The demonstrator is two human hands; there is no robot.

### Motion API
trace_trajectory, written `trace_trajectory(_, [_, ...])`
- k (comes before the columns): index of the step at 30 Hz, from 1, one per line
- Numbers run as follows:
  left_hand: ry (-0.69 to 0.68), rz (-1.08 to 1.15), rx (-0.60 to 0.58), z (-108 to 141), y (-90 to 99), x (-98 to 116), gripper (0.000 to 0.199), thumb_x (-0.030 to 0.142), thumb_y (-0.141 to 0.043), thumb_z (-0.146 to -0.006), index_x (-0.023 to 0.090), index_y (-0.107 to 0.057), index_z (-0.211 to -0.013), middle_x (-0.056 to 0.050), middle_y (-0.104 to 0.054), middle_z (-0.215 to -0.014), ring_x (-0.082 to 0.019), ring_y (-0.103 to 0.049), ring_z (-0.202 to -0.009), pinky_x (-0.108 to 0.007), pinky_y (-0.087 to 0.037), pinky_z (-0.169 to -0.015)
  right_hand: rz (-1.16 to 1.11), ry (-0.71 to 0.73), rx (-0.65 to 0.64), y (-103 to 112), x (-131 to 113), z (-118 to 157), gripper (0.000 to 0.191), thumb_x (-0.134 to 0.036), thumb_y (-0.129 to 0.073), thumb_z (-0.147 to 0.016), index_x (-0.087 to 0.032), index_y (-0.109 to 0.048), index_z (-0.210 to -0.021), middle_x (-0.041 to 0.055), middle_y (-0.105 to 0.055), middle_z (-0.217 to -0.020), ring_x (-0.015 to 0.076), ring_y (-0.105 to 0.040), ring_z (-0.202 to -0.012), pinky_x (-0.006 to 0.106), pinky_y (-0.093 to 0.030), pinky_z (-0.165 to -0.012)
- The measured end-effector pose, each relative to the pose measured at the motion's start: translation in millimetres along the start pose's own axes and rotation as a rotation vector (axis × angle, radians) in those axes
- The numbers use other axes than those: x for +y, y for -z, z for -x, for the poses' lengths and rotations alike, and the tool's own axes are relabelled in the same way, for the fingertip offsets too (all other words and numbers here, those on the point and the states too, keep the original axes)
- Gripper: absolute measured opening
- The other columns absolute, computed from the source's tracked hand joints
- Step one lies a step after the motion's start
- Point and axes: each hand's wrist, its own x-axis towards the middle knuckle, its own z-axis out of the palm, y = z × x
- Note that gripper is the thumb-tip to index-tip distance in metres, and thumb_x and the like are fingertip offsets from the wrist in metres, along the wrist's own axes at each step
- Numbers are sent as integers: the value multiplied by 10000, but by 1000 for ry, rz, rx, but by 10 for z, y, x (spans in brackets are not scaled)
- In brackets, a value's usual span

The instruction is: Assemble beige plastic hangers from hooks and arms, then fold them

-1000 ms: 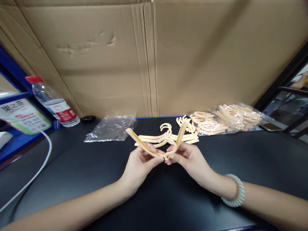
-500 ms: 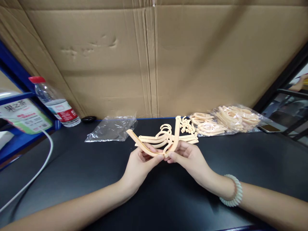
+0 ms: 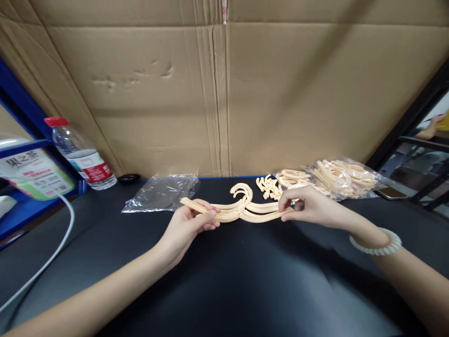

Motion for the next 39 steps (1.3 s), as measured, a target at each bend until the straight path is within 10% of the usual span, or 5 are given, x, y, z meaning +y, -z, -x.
trace_trajectory(6, [9,-267,-213,-198,244,147,187,223,-791,-697,141,-646,-782,-58,-706,-814,-139,-678,-691,-229,-565,-666,254,31,-126,53,66,7,54,-233,-674,-761,-183,-679,-743,17,-670,-745,144,-569,-678,273,-441,-641])
trace_trajectory(24, [-827,-1611,-492,-199,370,184,151,176,-496,-872,191,-591,-755,-43,-600,-731,-200,-548,-720,-321,-383,-709,453,54,-105,-79,111,-13,72,-158,-596,-800,-179,-622,-736,72,-596,-856,201,-580,-807,335,-484,-728])
trace_trajectory(29, [-725,-1577,-74,-24,147,12,75,231,-546,-846,165,-579,-857,-113,-644,-955,-288,-582,-929,-432,-441,-813,498,137,159,-374,66,7,298,-260,-473,-917,-189,-575,-1189,150,-537,-1283,276,-519,-1193,462,-445,-996])
trace_trajectory(33, [-667,-1527,-190,122,-2,-244,575,437,-548,-881,132,-428,-1354,-176,-456,-1441,-346,-392,-1339,-539,-319,-1082,623,84,146,-762,102,2,673,-520,-473,-914,-144,-359,-1460,172,-364,-1506,333,-306,-1404,549,-331,-1111])
trace_trajectory(39, [-545,-1591,-318,103,36,-433,665,548,-298,-965,166,-234,-1505,-126,-226,-1573,-329,-185,-1450,-624,-178,-1131,679,-19,-6,-934,100,-37,779,-588,-334,-943,-45,-256,-1497,187,-214,-1554,318,-185,-1444,523,-242,-1167])
